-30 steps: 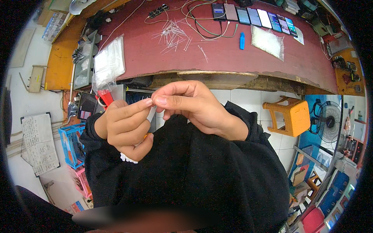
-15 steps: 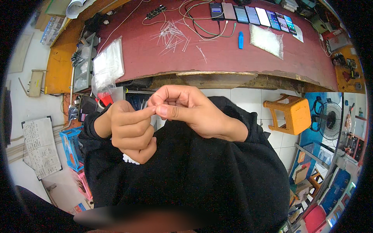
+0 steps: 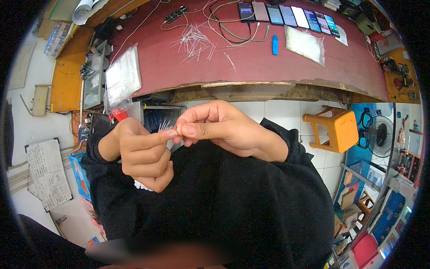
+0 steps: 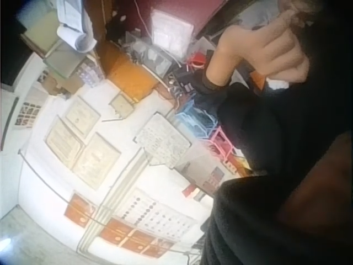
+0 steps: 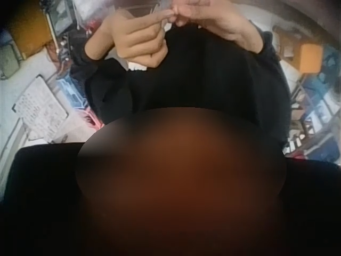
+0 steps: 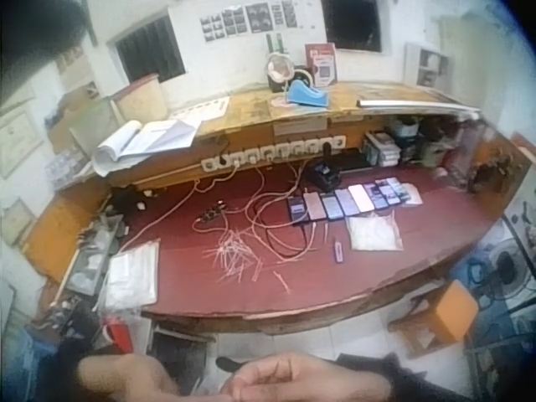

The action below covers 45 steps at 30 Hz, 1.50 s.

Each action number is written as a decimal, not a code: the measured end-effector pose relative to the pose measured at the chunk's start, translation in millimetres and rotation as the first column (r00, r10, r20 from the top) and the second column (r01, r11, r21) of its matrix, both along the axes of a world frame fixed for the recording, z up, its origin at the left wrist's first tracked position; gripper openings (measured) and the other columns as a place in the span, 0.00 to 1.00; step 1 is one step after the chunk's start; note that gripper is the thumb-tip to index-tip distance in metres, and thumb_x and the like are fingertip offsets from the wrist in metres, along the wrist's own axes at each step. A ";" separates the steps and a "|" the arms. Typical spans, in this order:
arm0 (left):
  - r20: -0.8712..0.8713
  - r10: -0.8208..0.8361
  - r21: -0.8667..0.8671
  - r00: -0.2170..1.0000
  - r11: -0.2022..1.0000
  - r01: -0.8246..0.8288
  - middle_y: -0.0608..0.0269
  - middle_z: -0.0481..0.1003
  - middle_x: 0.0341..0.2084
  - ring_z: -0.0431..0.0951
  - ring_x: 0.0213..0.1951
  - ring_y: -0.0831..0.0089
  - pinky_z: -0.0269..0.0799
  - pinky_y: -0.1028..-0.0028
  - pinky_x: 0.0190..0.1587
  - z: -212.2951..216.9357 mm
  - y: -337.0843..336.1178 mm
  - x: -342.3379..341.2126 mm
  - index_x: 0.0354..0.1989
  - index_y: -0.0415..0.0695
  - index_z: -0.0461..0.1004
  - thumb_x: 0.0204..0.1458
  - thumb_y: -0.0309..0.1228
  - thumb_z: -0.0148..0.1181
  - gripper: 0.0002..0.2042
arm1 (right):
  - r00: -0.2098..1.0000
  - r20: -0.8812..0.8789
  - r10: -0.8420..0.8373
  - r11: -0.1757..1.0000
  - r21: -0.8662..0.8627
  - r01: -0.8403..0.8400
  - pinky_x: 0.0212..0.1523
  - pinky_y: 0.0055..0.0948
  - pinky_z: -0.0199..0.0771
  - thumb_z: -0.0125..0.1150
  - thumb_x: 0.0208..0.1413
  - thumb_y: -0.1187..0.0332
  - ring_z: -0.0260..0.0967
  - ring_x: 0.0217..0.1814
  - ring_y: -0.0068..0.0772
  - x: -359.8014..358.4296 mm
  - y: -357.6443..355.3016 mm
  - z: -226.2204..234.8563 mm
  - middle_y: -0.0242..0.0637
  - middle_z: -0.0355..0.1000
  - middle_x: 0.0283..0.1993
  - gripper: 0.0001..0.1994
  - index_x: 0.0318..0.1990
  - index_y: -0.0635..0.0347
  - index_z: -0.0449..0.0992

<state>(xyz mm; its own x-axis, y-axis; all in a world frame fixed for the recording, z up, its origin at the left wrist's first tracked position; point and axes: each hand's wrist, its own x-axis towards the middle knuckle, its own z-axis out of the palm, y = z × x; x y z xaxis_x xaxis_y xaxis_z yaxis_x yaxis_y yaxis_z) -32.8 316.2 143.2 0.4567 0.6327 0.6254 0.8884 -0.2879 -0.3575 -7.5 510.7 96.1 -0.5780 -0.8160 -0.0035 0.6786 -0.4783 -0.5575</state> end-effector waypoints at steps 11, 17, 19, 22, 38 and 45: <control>0.058 -0.075 -0.152 0.995 0.985 0.083 0.67 0.58 0.13 0.61 0.15 0.76 0.74 0.66 0.35 11.8 1.3 4.1 0.22 0.42 0.64 0.39 0.24 0.48 0.01 | 0.993 0.092 0.075 0.995 0.056 -0.081 0.42 0.22 0.66 0.58 0.53 0.67 0.68 0.36 0.23 2.1 -4.4 -0.9 0.37 0.72 0.35 0.10 0.36 0.67 0.73; 0.273 -0.128 -0.138 0.954 0.976 0.170 0.67 0.58 0.14 0.62 0.16 0.75 0.73 0.66 0.36 10.6 3.3 13.0 0.22 0.43 0.65 0.41 0.26 0.49 0.01 | 0.989 -0.085 0.118 0.992 0.064 -0.113 0.38 0.19 0.66 0.59 0.53 0.66 0.66 0.34 0.19 5.2 -6.7 -0.4 0.32 0.72 0.34 0.09 0.35 0.63 0.74; 0.278 -0.115 -0.128 0.954 0.979 0.156 0.67 0.58 0.14 0.62 0.16 0.75 0.73 0.65 0.36 10.3 3.4 15.3 0.22 0.43 0.65 0.40 0.26 0.49 0.02 | 0.986 -0.109 0.130 0.988 0.096 -0.120 0.38 0.19 0.65 0.58 0.54 0.66 0.65 0.34 0.18 5.8 -4.9 4.3 0.30 0.71 0.32 0.09 0.35 0.63 0.73; 0.242 -0.106 -0.102 0.964 0.986 0.134 0.67 0.58 0.14 0.62 0.16 0.74 0.74 0.64 0.35 7.1 3.3 15.9 0.22 0.43 0.65 0.40 0.26 0.49 0.01 | 0.990 -0.073 0.116 0.989 0.104 -0.108 0.41 0.18 0.64 0.60 0.52 0.68 0.64 0.36 0.17 7.6 -3.6 5.6 0.32 0.70 0.38 0.10 0.38 0.64 0.71; 0.608 0.219 0.050 0.763 0.949 -0.312 0.62 0.70 0.23 0.71 0.25 0.69 0.75 0.67 0.35 5.7 -6.2 37.2 0.30 0.44 0.75 0.42 0.25 0.55 0.07 | 0.960 -0.196 -0.201 0.980 -0.033 0.198 0.41 0.22 0.67 0.63 0.48 0.73 0.67 0.39 0.22 7.0 1.0 7.6 0.35 0.71 0.38 0.05 0.32 0.63 0.75; 0.862 0.428 -0.190 0.271 0.769 -0.610 0.60 0.75 0.32 0.71 0.22 0.82 0.63 0.86 0.17 1.8 9.9 35.4 0.35 0.43 0.77 0.40 0.18 0.62 0.11 | 0.899 -0.188 -0.395 0.918 -0.050 0.393 0.43 0.23 0.69 0.61 0.49 0.75 0.69 0.40 0.24 6.9 -3.8 5.8 0.38 0.72 0.39 0.06 0.35 0.65 0.77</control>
